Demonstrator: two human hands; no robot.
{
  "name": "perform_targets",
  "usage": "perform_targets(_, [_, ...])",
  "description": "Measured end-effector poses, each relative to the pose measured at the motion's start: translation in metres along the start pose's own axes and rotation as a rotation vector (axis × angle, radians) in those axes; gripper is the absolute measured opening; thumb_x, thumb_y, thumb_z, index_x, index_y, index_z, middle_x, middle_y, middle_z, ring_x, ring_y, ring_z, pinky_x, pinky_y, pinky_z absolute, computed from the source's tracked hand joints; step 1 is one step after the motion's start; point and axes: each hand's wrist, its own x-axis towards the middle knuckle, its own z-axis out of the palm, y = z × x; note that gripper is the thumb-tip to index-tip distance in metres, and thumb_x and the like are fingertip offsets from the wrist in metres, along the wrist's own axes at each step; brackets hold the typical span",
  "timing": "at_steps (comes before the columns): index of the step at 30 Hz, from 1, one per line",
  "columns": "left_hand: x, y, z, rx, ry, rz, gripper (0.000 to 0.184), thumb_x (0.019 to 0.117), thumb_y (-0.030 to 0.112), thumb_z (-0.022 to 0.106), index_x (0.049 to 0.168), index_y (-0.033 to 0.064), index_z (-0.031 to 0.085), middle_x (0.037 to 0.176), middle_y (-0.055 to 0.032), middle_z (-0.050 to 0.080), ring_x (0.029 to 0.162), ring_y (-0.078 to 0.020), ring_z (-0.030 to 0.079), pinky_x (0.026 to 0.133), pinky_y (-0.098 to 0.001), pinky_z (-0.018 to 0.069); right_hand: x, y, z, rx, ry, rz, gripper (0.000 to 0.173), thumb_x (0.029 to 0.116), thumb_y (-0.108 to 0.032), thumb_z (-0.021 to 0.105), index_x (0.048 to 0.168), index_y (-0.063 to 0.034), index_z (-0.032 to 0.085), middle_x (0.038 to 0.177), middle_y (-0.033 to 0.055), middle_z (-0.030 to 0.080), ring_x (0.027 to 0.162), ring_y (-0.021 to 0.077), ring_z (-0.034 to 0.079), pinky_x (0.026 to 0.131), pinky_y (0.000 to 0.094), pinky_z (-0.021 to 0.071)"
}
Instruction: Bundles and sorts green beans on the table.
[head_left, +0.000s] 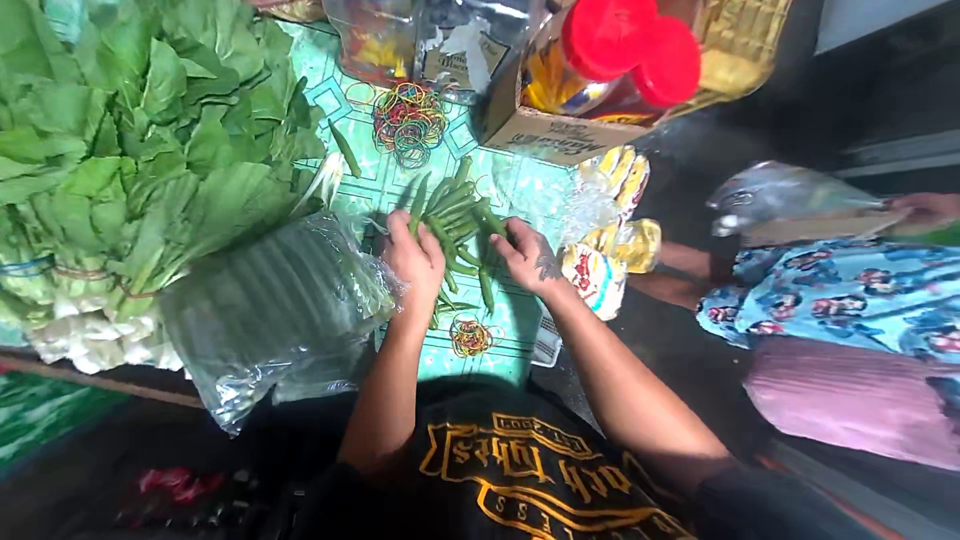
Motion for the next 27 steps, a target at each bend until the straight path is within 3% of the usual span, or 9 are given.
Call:
perform_targets(2, [-0.018,-0.003,-0.005,-0.352,-0.001,0.137,0.031,0.1012,0.019,0.062,0.128,0.0065,0.055,0.106,-0.0104,0.067,0.079,-0.0184,0.068,0.067,-0.0374,0.0614,-0.008,0.007,0.007,-0.055,0.011,-0.061,0.028,0.1039,-0.029,0.057,0.111,-0.0058,0.070,0.105,0.0146,0.068,0.101,0.0300,0.066,0.091,0.0544,0.0546])
perform_targets(6, [-0.073,0.001,-0.013,-0.895,-0.184,0.157,0.026,0.0915,0.011,0.073,0.116,0.0054,0.067,0.100,-0.0064,0.068,0.081,-0.0154,0.066,0.072,-0.0349,0.0606,-0.012,0.011,0.015,-0.067,0.044,-0.164,0.030,0.0982,-0.036,0.064,0.110,-0.0101,0.073,0.106,0.0118,0.068,0.104,0.0290,0.064,0.094,0.0514,0.0529])
perform_targets(9, [-0.113,-0.014,-0.019,-1.233,-0.431,-0.155,0.022,0.1009,0.009,0.059,0.120,-0.0031,0.059,0.110,-0.0125,0.066,0.097,-0.0223,0.067,0.086,-0.0400,0.0596,-0.007,0.011,0.018,-0.101,-0.043,-0.171,0.033,0.0988,-0.033,0.066,0.120,-0.0079,0.068,0.108,0.0133,0.068,0.096,0.0272,0.068,0.087,0.0495,0.0579])
perform_targets(12, [-0.126,-0.030,-0.025,-1.362,-0.536,-0.510,0.026,0.1107,0.019,0.034,0.133,0.0077,0.040,0.102,-0.0180,0.067,0.087,-0.0357,0.072,0.076,-0.0529,0.0629,0.001,0.006,0.018,-0.190,-0.091,-0.172,0.036,0.0965,-0.034,0.068,0.120,-0.0074,0.068,0.112,0.0155,0.066,0.099,0.0298,0.067,0.087,0.0507,0.0574])
perform_targets(14, [-0.125,-0.041,-0.026,-1.100,-0.496,-0.458,0.028,0.1111,0.018,0.035,0.138,0.0094,0.040,0.084,-0.0093,0.062,0.064,-0.0220,0.065,0.059,-0.0400,0.0610,0.003,0.002,0.019,-0.246,-0.088,-0.178,0.039,0.0946,-0.036,0.070,0.121,-0.0071,0.068,0.113,0.0163,0.066,0.104,0.0318,0.066,0.090,0.0517,0.0565])
perform_targets(16, [-0.117,-0.053,-0.028,-0.562,-0.420,-0.255,0.036,0.1046,0.018,0.054,0.138,0.0075,0.048,0.084,-0.0062,0.061,0.067,-0.0153,0.060,0.065,-0.0349,0.0564,0.006,-0.002,0.022,-0.301,-0.105,-0.158,0.040,0.0934,-0.035,0.072,0.122,-0.0070,0.067,0.116,0.0171,0.065,0.109,0.0340,0.065,0.094,0.0539,0.0551])
perform_targets(18, [-0.105,-0.059,-0.023,-0.165,-0.326,-0.103,0.047,0.0995,0.025,0.063,0.139,0.0028,0.051,0.088,-0.0119,0.065,0.074,-0.0235,0.064,0.071,-0.0441,0.0579,0.009,-0.004,0.025,-0.340,-0.118,-0.127,0.038,0.0928,-0.033,0.073,0.120,-0.0071,0.068,0.118,0.0178,0.064,0.112,0.0351,0.064,0.095,0.0556,0.0541])
perform_targets(21, [-0.078,-0.051,-0.012,0.195,-0.373,-0.080,0.052,0.1047,0.027,0.055,0.150,0.0025,0.044,0.135,-0.0247,0.058,0.108,-0.0397,0.067,0.090,-0.0581,0.0570,0.010,-0.003,0.026,-0.328,-0.103,-0.145,0.034,0.0925,-0.031,0.074,0.117,-0.0070,0.069,0.115,0.0173,0.065,0.110,0.0338,0.064,0.095,0.0550,0.0543])
perform_targets(27, [-0.057,-0.026,-0.014,0.493,-0.414,-0.055,0.034,0.1068,0.033,0.049,0.124,0.0068,0.063,0.128,-0.0221,0.060,0.099,-0.0405,0.069,0.076,-0.0605,0.0577,-0.001,-0.001,0.017,-0.155,-0.045,-0.120,0.028,0.0943,-0.026,0.072,0.112,-0.0041,0.070,0.106,0.0165,0.068,0.104,0.0317,0.066,0.094,0.0530,0.0534])
